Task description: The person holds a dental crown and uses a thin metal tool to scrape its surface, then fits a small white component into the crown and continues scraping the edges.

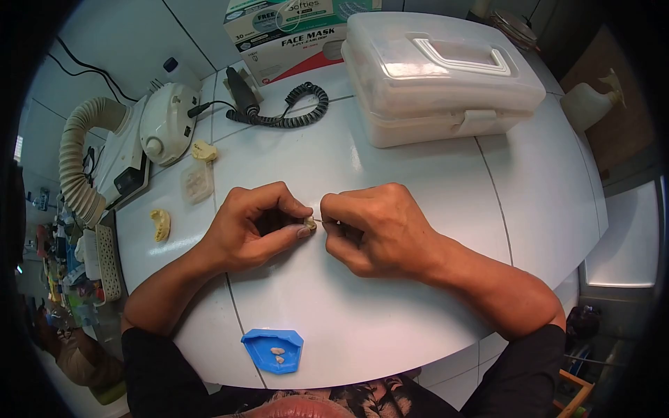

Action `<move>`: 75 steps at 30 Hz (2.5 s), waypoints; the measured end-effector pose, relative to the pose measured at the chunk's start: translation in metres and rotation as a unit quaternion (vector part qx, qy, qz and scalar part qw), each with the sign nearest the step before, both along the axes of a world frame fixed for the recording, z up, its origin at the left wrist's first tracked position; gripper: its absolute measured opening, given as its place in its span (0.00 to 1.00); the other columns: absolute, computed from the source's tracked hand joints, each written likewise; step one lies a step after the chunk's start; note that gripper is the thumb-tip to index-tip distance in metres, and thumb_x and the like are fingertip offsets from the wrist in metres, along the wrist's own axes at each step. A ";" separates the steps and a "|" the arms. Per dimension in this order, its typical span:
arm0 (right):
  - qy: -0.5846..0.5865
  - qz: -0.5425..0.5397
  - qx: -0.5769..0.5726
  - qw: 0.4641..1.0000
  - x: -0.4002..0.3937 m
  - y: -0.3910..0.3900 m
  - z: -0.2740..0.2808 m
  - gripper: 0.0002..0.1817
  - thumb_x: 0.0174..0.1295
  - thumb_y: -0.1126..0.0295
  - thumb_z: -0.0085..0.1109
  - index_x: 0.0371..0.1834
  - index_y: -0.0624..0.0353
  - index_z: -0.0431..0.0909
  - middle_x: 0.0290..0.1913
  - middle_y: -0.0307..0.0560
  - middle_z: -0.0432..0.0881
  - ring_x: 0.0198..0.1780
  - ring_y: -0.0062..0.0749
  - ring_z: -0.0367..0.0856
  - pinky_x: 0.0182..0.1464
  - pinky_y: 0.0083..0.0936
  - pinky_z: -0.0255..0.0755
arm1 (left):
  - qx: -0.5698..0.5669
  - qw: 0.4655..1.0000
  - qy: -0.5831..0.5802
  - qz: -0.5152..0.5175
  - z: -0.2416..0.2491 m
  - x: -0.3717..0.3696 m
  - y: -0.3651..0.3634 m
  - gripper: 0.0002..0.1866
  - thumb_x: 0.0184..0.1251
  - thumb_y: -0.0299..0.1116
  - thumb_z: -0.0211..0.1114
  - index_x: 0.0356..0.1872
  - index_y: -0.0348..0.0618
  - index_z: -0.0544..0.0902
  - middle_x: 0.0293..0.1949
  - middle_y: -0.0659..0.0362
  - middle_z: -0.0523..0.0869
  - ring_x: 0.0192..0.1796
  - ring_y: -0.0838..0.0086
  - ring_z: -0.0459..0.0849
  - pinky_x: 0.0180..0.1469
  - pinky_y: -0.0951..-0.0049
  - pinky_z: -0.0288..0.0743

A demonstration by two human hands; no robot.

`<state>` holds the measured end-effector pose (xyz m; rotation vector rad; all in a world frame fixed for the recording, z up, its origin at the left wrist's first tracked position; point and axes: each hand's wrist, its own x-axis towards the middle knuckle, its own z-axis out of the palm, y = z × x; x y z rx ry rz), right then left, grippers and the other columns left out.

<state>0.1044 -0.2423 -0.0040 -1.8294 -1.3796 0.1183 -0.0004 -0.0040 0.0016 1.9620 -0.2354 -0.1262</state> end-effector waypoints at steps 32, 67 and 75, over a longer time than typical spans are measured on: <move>0.017 0.000 -0.009 1.000 -0.001 0.000 0.002 0.04 0.57 0.77 0.67 0.29 0.60 0.81 0.22 0.48 0.83 0.22 0.40 0.86 0.28 0.35 0.79 | 0.007 1.000 -0.003 -0.010 0.000 0.000 0.000 0.07 0.73 0.21 0.76 0.48 0.31 0.89 0.42 0.54 0.96 0.45 0.77 0.94 0.48 0.76 0.87; 0.007 -0.011 0.011 1.000 -0.001 0.000 -0.001 0.04 0.57 0.78 0.67 0.30 0.60 0.80 0.22 0.47 0.83 0.22 0.41 0.85 0.28 0.36 0.78 | -0.002 1.000 0.004 -0.008 -0.001 -0.001 0.000 0.07 0.75 0.22 0.75 0.49 0.31 0.89 0.41 0.56 0.96 0.41 0.83 0.91 0.43 0.79 0.83; 0.008 0.009 -0.010 1.000 0.002 -0.002 0.002 0.04 0.57 0.77 0.66 0.28 0.59 0.80 0.20 0.46 0.82 0.22 0.41 0.85 0.27 0.35 0.78 | 0.006 1.000 -0.011 -0.011 0.001 -0.001 -0.002 0.07 0.73 0.22 0.76 0.47 0.31 0.89 0.39 0.56 0.95 0.39 0.83 0.91 0.41 0.79 0.81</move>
